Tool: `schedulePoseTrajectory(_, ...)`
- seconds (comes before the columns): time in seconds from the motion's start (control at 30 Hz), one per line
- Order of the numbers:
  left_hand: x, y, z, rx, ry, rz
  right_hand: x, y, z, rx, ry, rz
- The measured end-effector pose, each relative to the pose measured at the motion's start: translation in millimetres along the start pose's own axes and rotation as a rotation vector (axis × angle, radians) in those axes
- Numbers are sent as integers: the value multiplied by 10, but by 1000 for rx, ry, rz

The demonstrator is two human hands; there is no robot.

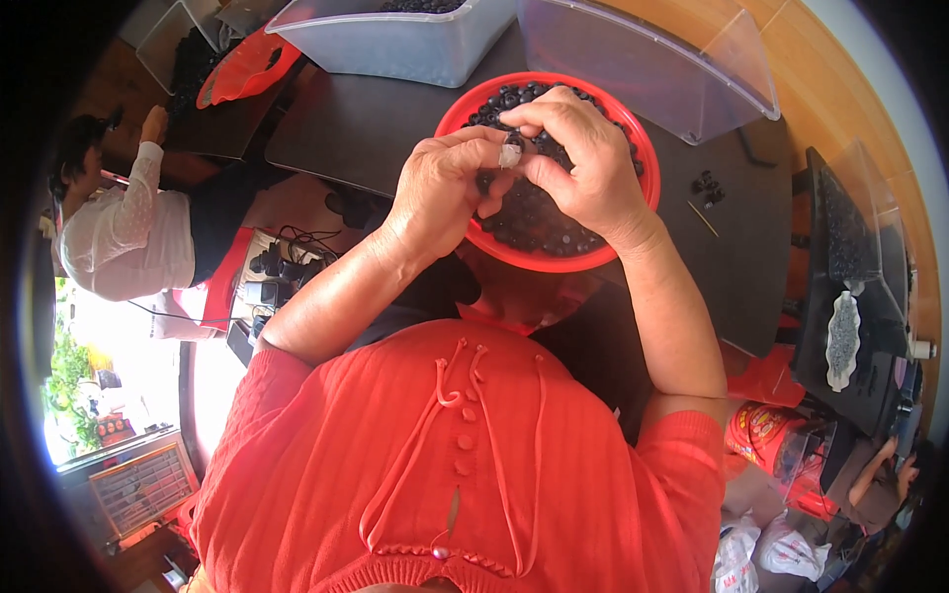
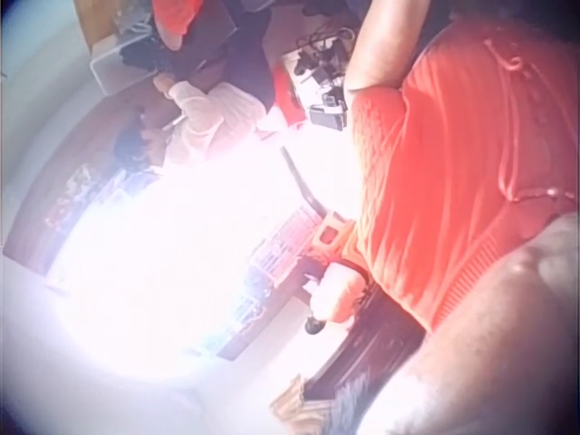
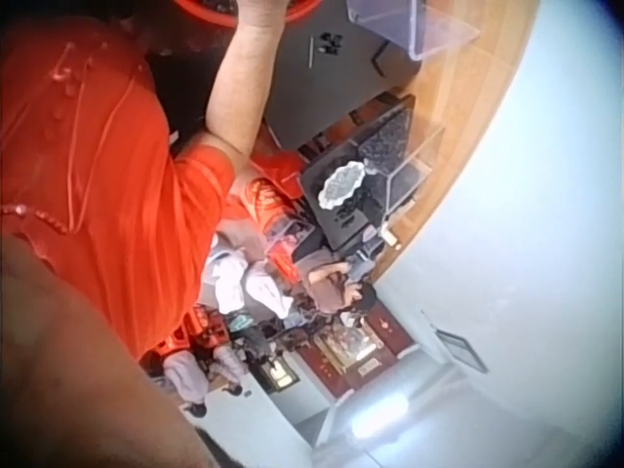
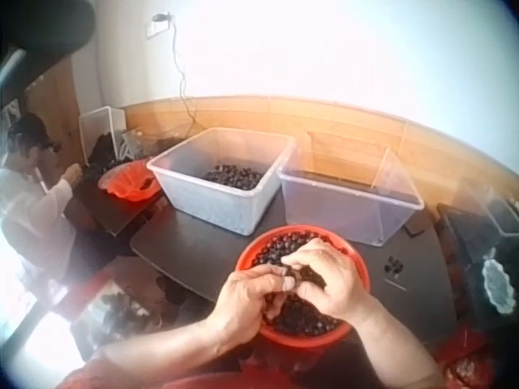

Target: The person assembles small black components by hand, taking them from a red bowl and inserting pieces of white material into them.

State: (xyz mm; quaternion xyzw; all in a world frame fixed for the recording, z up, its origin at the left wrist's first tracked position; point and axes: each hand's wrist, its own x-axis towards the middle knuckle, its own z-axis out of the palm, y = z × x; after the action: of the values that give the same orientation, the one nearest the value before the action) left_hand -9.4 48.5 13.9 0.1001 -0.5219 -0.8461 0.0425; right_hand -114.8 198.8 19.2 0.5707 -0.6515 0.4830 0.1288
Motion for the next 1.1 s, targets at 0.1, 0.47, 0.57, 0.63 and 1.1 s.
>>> schedulePoseTrajectory(0.1, 10, 10, 3, 18, -17, 22, -3, 37, -19, -21, -36, -9)
schedulePoseTrajectory(0.47, 7, 22, 47, 75, 1, -33, -59, 22, -5, -258, 1, -121)
schedulePoseTrajectory(0.57, 9, 7, 27, 33, -40, -60, -94, 0, -17, -301, -6, -164)
schedulePoseTrajectory(0.63, 3, -5, 26, 16, -86, -71, -103, 2, -16, -303, 8, -190)
schedulePoseTrajectory(1.1, -152, 159, -337, -304, 3, -64, 264, 552, 124, -599, -270, 148)
